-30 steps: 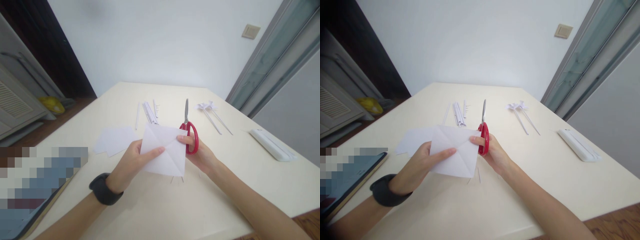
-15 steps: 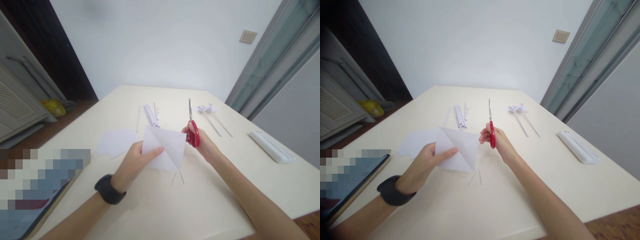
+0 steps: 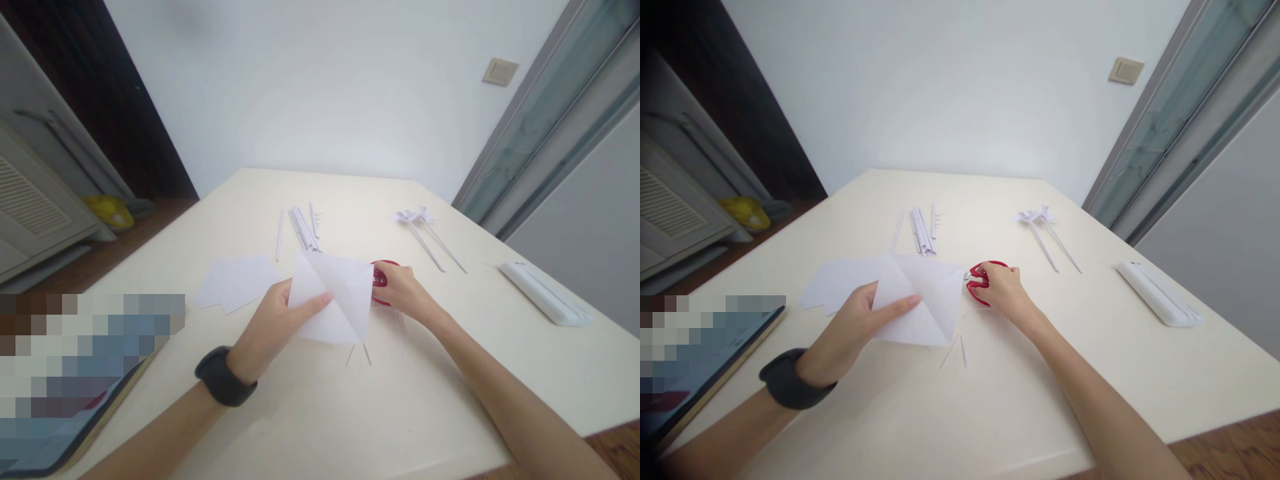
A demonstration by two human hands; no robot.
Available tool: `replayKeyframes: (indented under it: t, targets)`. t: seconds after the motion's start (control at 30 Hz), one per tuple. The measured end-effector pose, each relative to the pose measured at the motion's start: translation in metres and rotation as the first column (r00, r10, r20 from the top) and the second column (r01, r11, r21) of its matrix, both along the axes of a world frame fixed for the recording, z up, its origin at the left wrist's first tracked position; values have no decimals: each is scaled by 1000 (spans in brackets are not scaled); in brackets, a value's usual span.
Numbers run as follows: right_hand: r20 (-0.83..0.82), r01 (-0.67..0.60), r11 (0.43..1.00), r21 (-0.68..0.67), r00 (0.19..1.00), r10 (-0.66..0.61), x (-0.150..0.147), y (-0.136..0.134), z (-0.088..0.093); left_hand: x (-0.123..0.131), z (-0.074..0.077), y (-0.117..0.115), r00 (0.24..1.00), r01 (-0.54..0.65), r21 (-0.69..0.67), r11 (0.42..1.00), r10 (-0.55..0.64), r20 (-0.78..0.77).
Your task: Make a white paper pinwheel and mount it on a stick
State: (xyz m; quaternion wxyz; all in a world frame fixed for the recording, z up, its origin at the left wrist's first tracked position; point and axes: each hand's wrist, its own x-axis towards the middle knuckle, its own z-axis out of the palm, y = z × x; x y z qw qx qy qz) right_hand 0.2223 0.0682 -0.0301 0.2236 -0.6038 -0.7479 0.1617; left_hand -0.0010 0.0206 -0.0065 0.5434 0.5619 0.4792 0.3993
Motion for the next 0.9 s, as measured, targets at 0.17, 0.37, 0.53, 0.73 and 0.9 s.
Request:
replayKeyframes:
  t: [0.17,0.37,0.53,0.73,0.9]
  targets:
    - [54,-59,998,-15,997,60,0,0,-2,0,0,0,999,43,-12,999,-43,-1]
    - [84,-103,995,-6,991,103,1,3,-10,-1,0,1,996,88,-35,996,-88,-3]
    - [39,-104,995,-7,994,105,2,1,-11,0,-1,2,995,73,-41,996,-76,-60]
    - [-139,-72,997,-37,988,66,2,2,-4,-1,-1,4,1000,20,-23,1000,-20,-21]
    - [-427,-160,971,-179,902,70,2,-2,9,-6,-2,7,1000,-22,0,1000,22,6]
